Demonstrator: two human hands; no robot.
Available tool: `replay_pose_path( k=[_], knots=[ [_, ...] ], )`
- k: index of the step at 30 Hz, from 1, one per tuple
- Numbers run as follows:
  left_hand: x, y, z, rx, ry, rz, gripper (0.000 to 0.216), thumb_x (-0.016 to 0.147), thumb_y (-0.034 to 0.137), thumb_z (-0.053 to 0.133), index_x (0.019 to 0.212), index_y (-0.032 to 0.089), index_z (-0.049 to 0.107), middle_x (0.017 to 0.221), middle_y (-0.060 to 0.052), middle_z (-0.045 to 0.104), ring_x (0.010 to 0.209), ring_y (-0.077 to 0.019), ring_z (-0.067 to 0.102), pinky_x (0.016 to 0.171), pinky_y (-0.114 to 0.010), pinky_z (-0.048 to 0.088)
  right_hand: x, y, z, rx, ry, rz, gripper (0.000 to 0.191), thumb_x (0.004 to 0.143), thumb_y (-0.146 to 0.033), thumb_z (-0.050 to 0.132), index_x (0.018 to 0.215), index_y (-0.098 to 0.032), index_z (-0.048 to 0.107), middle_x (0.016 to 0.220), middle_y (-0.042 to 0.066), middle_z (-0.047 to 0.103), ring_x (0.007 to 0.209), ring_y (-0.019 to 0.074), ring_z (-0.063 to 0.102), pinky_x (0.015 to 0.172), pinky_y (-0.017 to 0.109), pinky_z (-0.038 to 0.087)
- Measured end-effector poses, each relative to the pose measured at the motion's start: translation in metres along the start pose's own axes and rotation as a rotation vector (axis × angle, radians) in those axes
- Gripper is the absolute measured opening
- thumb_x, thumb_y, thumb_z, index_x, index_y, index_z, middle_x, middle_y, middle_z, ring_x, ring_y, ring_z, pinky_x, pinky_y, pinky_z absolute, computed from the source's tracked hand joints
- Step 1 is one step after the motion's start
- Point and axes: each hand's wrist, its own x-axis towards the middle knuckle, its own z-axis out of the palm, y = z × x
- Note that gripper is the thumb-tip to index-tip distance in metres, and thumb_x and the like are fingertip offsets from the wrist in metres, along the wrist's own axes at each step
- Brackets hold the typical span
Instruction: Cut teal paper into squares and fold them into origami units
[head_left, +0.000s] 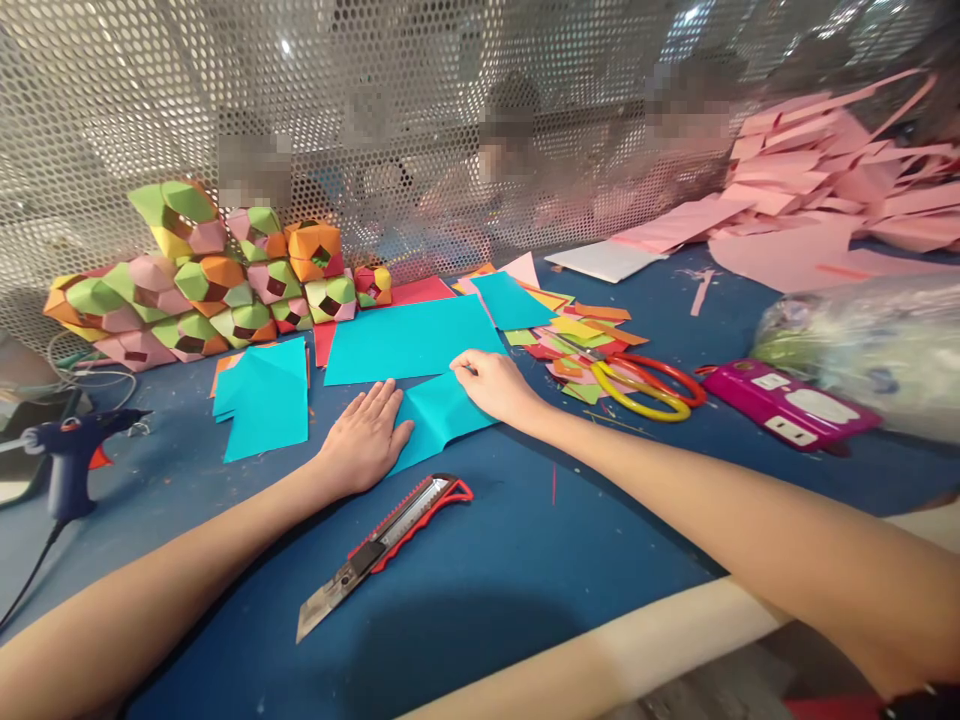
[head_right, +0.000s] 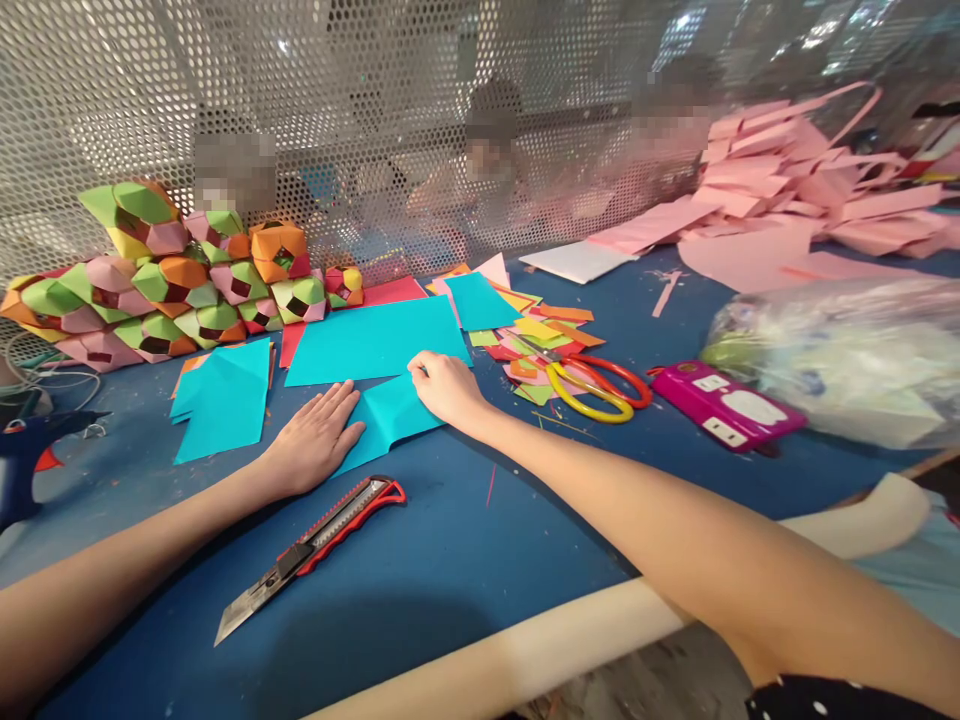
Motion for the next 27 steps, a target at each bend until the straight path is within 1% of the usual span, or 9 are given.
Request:
replay_pose_path(
  k=[4, 13, 22, 27],
  knots=[
    [0.0004, 0.0003, 0.0000, -0.003, 0.001, -0.004, 0.059, 0.100, 0.043, 0.025, 0.147, 0.008, 0.032, 0.157, -0.013, 0.020, 0.146, -0.0260, 0.017, 0.119, -0.045, 0.021, -0.0002, -0.0007, -0.0004, 0.012, 0.007, -0.001, 0.023, 0.087, -0.017, 0.050, 0.096, -0.020, 0.071, 0.097, 0.005, 0.074, 0.086, 0.0196, 0.068, 0.075, 0.028, 0.047],
    [0.0007, -0.0012, 0.0014, -0.022, 0.018, 0.008, 0.059, 0.100, 0.044, 0.026, 0.146, 0.008, 0.034, 0.156, -0.014, 0.022, 0.146, -0.0274, 0.019, 0.118, -0.048, 0.023, -0.0017, -0.0030, -0.0021, 0.037, 0.043, -0.017, 0.024, 0.085, -0.015, 0.050, 0.093, -0.020, 0.071, 0.092, 0.004, 0.074, 0.081, 0.0182, 0.067, 0.074, 0.027, 0.048],
    [0.0003, -0.0008, -0.0002, -0.030, 0.003, 0.003, 0.059, 0.100, 0.044, 0.025, 0.147, 0.009, 0.032, 0.157, -0.013, 0.020, 0.146, -0.0259, 0.016, 0.119, -0.045, 0.020, -0.0017, 0.0017, 0.0006, 0.090, 0.102, -0.041, 0.022, 0.087, -0.020, 0.049, 0.092, -0.021, 0.070, 0.096, 0.006, 0.074, 0.088, 0.0197, 0.067, 0.079, 0.030, 0.049],
    [0.0001, -0.0054, 0.0044, -0.110, 0.056, 0.027, 0.061, 0.098, 0.045, 0.029, 0.147, 0.009, 0.031, 0.157, -0.015, 0.022, 0.146, -0.0262, 0.018, 0.119, -0.045, 0.020, -0.0020, 0.0011, 0.0007, 0.115, 0.109, -0.041, 0.020, 0.087, -0.025, 0.050, 0.089, -0.021, 0.069, 0.090, 0.004, 0.073, 0.084, 0.0194, 0.067, 0.076, 0.029, 0.049]
  ],
)
